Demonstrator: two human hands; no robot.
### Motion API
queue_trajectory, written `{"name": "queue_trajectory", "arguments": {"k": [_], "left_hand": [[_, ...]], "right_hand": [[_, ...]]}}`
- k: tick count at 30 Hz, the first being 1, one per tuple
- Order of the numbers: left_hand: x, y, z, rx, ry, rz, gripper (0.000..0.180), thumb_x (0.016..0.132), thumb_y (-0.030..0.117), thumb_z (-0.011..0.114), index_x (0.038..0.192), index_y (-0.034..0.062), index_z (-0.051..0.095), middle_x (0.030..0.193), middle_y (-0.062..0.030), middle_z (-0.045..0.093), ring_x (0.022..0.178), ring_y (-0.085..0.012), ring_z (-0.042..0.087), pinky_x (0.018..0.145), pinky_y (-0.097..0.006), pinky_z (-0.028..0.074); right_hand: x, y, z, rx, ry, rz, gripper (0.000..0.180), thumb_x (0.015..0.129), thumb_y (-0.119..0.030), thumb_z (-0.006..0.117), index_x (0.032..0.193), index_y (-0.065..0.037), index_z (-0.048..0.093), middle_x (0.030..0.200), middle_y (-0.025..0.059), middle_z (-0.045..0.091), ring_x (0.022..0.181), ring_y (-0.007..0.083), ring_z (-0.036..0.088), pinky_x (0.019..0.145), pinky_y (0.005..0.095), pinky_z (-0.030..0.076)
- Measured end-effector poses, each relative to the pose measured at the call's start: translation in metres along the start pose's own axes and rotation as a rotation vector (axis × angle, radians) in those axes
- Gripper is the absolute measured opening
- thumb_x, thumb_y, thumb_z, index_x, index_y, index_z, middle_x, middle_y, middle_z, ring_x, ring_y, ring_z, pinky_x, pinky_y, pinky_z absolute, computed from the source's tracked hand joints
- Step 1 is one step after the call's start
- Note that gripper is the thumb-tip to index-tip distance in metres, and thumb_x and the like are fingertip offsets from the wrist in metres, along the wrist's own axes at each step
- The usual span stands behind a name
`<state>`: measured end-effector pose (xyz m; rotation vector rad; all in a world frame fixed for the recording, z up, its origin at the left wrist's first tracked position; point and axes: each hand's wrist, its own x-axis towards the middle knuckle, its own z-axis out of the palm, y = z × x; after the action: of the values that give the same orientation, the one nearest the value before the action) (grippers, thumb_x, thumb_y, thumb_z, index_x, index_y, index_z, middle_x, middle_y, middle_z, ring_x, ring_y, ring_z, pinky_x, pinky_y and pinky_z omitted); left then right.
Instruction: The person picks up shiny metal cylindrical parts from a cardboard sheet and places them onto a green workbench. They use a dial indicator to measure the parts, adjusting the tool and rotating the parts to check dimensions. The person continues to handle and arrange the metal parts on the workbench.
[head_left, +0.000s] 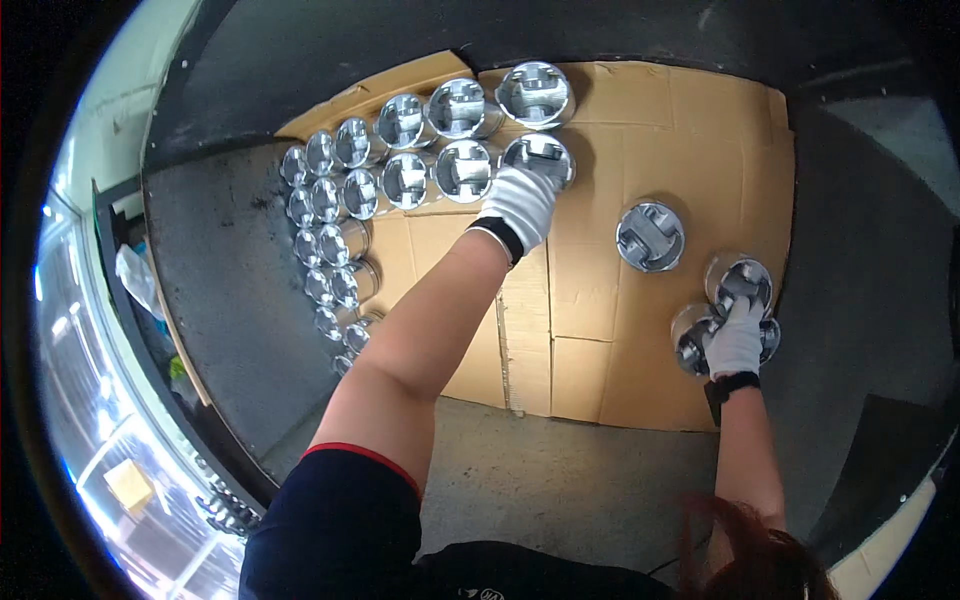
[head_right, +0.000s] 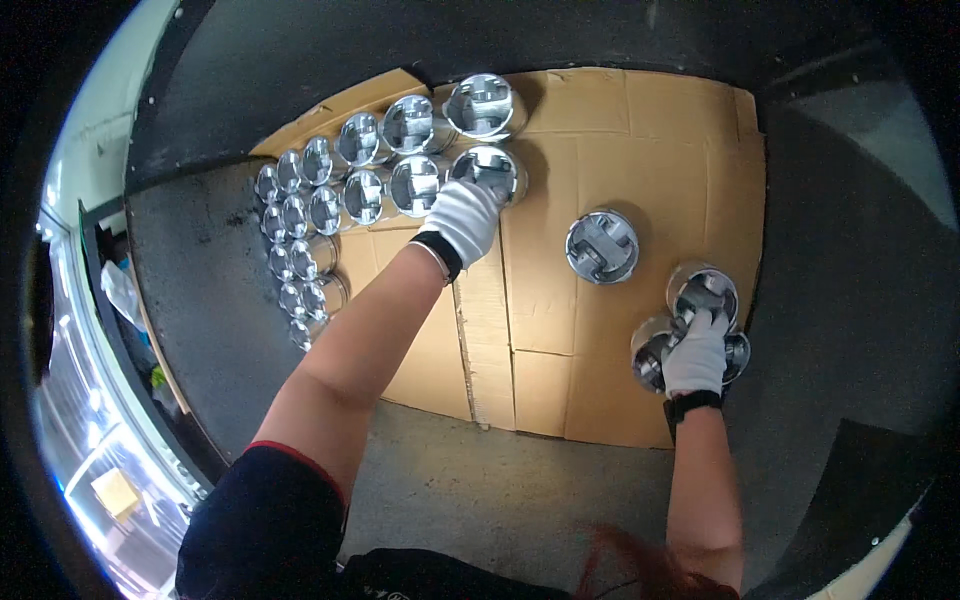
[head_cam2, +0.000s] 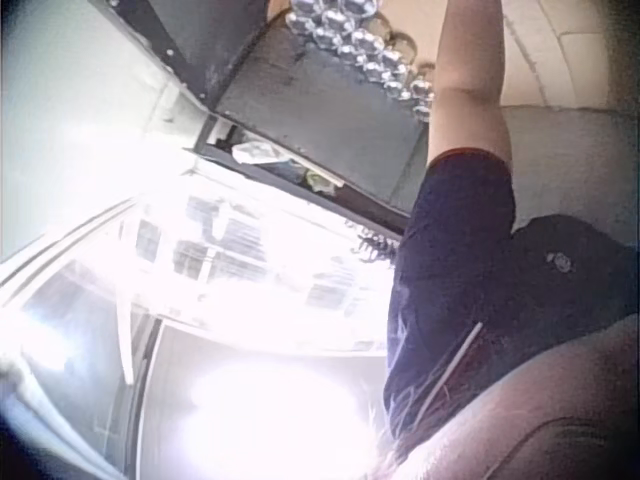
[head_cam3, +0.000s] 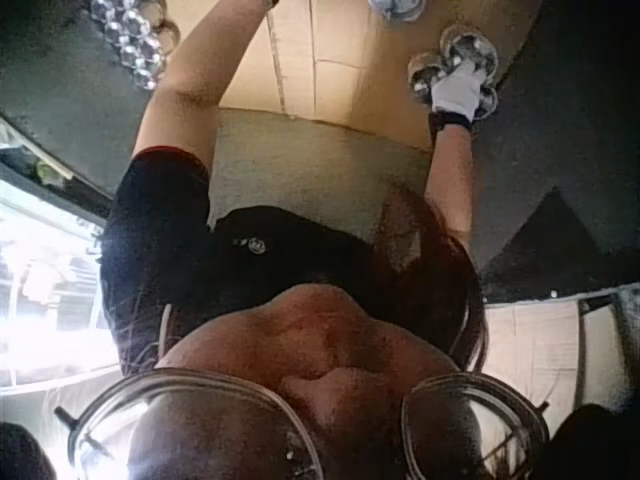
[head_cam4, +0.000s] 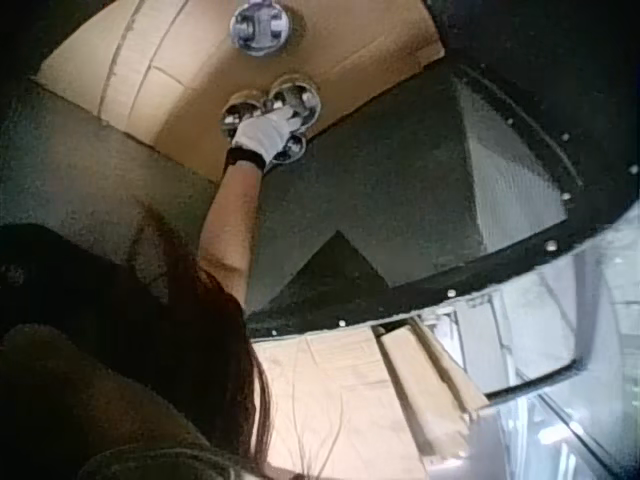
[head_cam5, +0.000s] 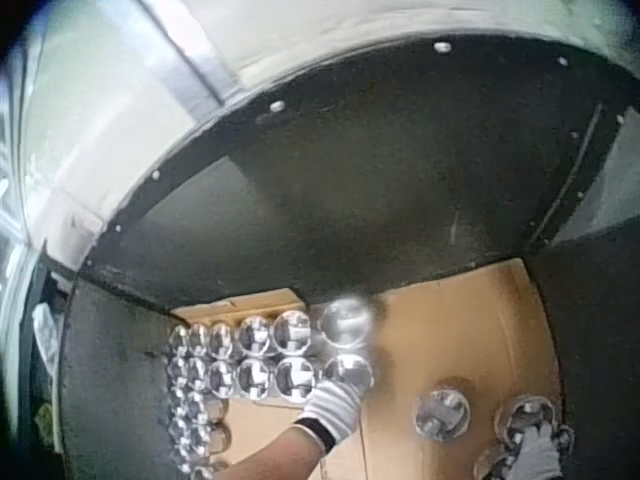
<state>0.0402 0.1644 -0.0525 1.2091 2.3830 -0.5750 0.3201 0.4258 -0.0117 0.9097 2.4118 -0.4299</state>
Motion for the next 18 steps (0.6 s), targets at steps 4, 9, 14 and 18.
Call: {"name": "queue_trajectory", "arguments": {"k": [4, 9, 14, 18], "left_hand": [[-0.032, 0.004, 0.010, -0.163, 0.499, -0.088, 0.045, 0.085, 0.012, 0.058, 0.130, 0.0044, 0.057, 0.123, -0.0198, 0.065, 0.114, -0.0355, 0.062, 0.099, -0.049, 0.047], [-0.124, 0.011, 0.094, -0.699, 0.317, -0.676, 0.069, 0.076, 0.012, 0.072, 0.140, 0.0051, 0.046, 0.139, -0.0193, 0.053, 0.129, -0.0383, 0.051, 0.110, -0.049, 0.041], [-0.110, 0.021, 0.142, -0.615, -0.864, -1.092, 0.105, 0.089, 0.023, 0.067, 0.163, 0.0156, -0.007, 0.170, -0.0167, -0.004, 0.151, -0.0463, 0.019, 0.118, -0.052, 0.035], [-0.098, 0.025, 0.114, -0.766, -0.742, -1.254, 0.101, 0.092, 0.019, 0.064, 0.163, 0.0168, -0.008, 0.169, -0.0197, -0.004, 0.149, -0.0546, 0.017, 0.113, -0.056, 0.040]], "right_hand": [[-0.003, -0.008, -0.053, 0.031, -0.013, -0.197, 0.068, 0.073, -0.007, 0.079, 0.132, -0.003, 0.045, 0.139, 0.0273, 0.047, 0.123, 0.0478, 0.052, 0.105, 0.0503, 0.046], [0.046, -0.058, -0.108, 0.235, 0.052, -0.513, 0.068, 0.074, -0.005, 0.077, 0.134, -0.003, 0.046, 0.137, 0.0258, 0.050, 0.126, 0.0465, 0.051, 0.107, 0.0483, 0.046], [0.123, -0.157, -0.120, -0.079, 0.176, -0.521, 0.068, 0.075, -0.009, 0.078, 0.134, -0.003, 0.044, 0.139, 0.0268, 0.049, 0.124, 0.0469, 0.053, 0.101, 0.0485, 0.051], [0.177, -0.204, -0.085, -0.315, 0.199, -0.538, 0.072, 0.075, -0.012, 0.080, 0.137, -0.003, 0.044, 0.145, 0.0271, 0.046, 0.128, 0.0432, 0.053, 0.106, 0.0467, 0.049]]}}
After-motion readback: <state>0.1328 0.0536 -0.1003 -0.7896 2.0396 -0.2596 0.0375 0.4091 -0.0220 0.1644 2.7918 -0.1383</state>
